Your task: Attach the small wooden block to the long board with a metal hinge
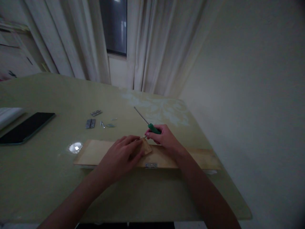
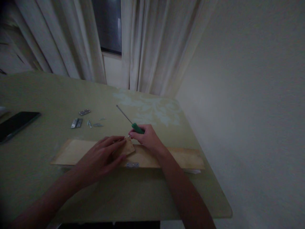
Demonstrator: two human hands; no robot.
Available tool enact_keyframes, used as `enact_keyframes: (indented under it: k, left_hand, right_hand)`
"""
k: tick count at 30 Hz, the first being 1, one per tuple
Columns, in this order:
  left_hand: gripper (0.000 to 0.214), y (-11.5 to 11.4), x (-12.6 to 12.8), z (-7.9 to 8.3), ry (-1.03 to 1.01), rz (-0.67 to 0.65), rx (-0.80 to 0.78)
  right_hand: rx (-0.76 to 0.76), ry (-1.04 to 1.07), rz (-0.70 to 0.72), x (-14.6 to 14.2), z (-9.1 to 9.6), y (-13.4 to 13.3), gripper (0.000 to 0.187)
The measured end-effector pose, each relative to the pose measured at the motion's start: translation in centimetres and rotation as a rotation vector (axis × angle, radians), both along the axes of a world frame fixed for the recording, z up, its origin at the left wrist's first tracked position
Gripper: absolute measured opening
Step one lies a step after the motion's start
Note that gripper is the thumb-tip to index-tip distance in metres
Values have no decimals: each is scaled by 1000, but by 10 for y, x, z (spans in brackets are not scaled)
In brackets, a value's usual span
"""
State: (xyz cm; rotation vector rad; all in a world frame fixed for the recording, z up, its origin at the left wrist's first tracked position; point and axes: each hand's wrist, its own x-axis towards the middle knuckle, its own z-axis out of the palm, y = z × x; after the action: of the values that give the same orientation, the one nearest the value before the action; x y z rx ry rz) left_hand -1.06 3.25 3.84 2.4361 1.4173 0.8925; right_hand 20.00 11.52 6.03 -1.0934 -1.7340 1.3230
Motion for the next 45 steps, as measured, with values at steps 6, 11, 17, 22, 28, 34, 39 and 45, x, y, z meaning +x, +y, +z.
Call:
enact_keyframes:
  k: [6,11,17,22,28,34,39,45]
  left_hand:
    - [49,-24,15,-10,187,89,148]
    - [51,-37,30,-8,208,119,140]
    - [41,-45,31,-8,267,113,167]
    - [46,-46,42,-10,284,136,199]
    - [43,-41,48,-15,273,238,191]
    - [39,-42,47,-19,244,260,254]
    - [34,-45,45,-14,295,263,276]
    - [33,-44,47,-12,301,271,300]
  right_hand:
    - [-43,59,-48,2,-1,-8,25]
    - [-62,63,-56,2,-1,-12,25]
    - [-66,74,-80,2,3,-15,21]
    - [-65,49,-74,2,3,-15,21]
    - [-68,20,-49,1,1,-15,22]
    - [-77,-14,-18,-4,8,-11,24]
    - [-85,-80,34,-11,15,-1,23]
    - [-101,-129,66,-15,13,3,25]
